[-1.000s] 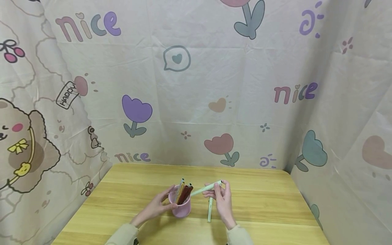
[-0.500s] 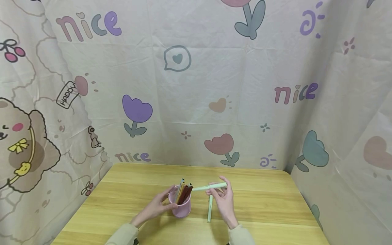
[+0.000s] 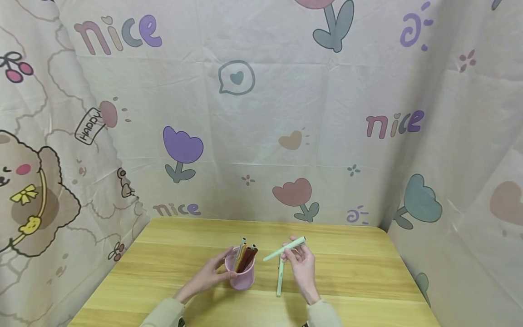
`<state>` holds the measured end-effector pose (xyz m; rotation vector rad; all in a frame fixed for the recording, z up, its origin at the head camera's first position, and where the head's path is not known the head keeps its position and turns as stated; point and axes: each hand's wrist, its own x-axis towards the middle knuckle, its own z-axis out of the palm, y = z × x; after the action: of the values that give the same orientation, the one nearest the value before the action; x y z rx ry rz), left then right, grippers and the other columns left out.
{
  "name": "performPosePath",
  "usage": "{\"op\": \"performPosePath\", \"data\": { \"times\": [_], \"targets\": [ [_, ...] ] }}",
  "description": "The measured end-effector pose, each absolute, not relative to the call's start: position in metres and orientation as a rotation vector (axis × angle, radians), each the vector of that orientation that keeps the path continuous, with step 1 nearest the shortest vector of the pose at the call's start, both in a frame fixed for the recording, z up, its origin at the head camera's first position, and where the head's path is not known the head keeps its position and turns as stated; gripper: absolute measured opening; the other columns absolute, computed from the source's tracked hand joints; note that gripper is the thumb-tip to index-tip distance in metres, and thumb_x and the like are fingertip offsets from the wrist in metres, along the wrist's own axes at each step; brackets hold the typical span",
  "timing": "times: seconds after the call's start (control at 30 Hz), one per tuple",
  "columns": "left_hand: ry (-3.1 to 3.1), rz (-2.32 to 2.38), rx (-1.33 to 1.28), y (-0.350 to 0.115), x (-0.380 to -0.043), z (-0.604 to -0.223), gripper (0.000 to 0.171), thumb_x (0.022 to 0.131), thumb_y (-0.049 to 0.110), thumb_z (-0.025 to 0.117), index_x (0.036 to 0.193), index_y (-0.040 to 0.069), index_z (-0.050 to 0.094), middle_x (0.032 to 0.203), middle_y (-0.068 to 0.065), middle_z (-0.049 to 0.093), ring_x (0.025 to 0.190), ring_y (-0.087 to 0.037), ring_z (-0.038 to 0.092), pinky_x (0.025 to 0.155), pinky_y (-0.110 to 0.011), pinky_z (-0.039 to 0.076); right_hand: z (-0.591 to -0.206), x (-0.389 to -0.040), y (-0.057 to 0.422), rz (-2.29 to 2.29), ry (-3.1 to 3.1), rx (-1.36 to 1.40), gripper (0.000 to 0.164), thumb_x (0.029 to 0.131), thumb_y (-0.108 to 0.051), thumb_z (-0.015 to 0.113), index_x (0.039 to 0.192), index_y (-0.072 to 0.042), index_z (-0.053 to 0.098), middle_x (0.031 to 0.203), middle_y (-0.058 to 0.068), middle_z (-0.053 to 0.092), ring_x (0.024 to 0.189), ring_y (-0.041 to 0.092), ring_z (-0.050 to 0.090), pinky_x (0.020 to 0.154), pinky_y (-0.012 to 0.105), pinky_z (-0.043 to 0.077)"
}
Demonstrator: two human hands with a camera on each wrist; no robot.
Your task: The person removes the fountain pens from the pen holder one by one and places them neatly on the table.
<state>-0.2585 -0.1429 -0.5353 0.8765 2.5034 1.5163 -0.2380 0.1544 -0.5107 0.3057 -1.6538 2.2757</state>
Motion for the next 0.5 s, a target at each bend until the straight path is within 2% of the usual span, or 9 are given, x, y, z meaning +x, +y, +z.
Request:
{"op": "performPosePath", "data": {
  "times": [0.13,0.23,0.37,0.5],
  "targets": [
    [2.502,1.515,0.864,-0.143,-0.2582,-0.5348,0.087,0.091,0.023,0.074,0.154,-0.011,0.024,0.154,-0.039,0.032,0.136,-0.061,0.04,0.111,-0.072,0.038,-0.5108,-0.239,0.1559,2.249,-1.721,0.23,0.035,0.095,0.004,0.061,0.129,0.01,0.053,0.096,-0.005,0.072,0.073,0.005,0.065,0.062,0.016,0.059],
    [2.506,1.512,0.856,-0.143,-0.2576,-0.5344,0.087,0.091,0.023,0.074,0.154,-0.01,0.024,0.154,-0.038,0.032,0.136,-0.06,0.04,0.111,-0.071,0.038,-0.511,-0.2397,0.157,2.219,-1.76,0.19,0.035,0.096,0.002,0.062,0.128,0.012,0.052,0.094,-0.004,0.069,0.07,0.004,0.062,0.057,0.014,0.054],
    [2.512,1.51,0.86,-0.143,-0.2576,-0.5347,0.087,0.091,0.023,0.074,0.154,-0.01,0.025,0.154,-0.038,0.033,0.136,-0.06,0.041,0.111,-0.071,0.038,-0.5132,-0.2405,0.1597,2.194,-1.781,0.221,0.024,0.098,-0.001,0.061,0.121,-0.005,0.058,0.09,-0.001,0.066,0.064,0.004,0.058,0.053,0.014,0.049],
    [2.508,1.511,0.859,-0.1428,-0.2577,-0.5343,0.087,0.091,0.023,0.074,0.154,-0.011,0.024,0.155,-0.038,0.032,0.137,-0.06,0.04,0.111,-0.071,0.038,-0.516,-0.2414,0.1633,2.183,-1.821,0.295,0.023,0.101,-0.005,0.056,0.124,-0.007,0.055,0.082,-0.003,0.065,0.06,0.005,0.054,0.05,0.014,0.047]
  ]
}}
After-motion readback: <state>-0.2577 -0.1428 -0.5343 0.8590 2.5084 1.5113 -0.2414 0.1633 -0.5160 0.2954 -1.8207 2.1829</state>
